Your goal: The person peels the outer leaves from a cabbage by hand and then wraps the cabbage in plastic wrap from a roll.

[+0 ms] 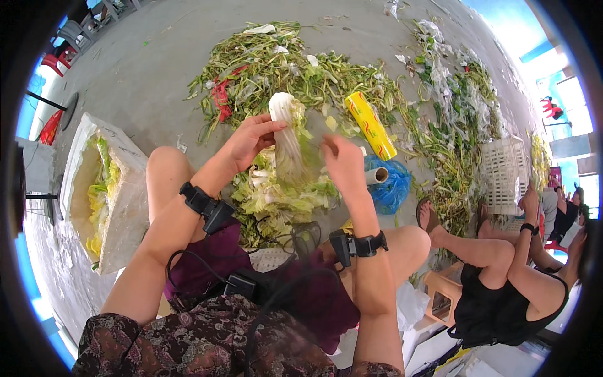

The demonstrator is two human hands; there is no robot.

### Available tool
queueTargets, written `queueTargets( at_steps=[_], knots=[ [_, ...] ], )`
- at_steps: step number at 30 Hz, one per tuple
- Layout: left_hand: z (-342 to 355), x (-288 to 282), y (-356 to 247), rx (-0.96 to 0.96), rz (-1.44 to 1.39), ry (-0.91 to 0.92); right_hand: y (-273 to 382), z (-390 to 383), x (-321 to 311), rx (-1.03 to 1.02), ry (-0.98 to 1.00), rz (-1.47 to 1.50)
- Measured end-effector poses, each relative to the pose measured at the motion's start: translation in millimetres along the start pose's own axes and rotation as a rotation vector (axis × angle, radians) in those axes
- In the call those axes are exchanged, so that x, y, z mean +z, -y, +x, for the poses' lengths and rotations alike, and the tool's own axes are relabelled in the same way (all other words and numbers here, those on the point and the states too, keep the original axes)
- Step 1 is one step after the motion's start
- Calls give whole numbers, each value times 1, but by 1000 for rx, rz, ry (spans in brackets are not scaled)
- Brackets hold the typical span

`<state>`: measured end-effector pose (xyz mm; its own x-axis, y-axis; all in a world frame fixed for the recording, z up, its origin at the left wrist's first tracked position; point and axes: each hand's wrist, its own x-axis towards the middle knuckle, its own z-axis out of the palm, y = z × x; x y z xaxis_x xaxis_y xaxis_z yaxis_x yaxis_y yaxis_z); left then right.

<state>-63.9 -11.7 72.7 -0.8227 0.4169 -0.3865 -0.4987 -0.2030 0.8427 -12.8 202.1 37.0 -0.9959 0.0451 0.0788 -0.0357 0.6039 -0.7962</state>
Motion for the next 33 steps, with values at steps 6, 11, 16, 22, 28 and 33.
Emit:
queueTargets(
  at_steps=[6, 11, 16, 22, 28, 33],
  knots=[
    [3, 0, 4, 17, 53, -47, -26, -15, 10, -37, 322, -557],
    [4, -4, 6, 10, 63, -75, -14, -16, 8, -67, 292, -540],
    [6, -7, 9, 25, 65, -75, 15, -8, -2, -55, 132, -283],
    [6, -6, 8, 26, 71, -92, 7, -4, 5, -77, 24, -283],
    [7, -5, 8, 23, 90, -106, 3, -4, 4, -82, -19, -259],
    [7, -12, 11, 42, 107, -88, 8, -13, -1, -26, 173, -255]
  ],
)
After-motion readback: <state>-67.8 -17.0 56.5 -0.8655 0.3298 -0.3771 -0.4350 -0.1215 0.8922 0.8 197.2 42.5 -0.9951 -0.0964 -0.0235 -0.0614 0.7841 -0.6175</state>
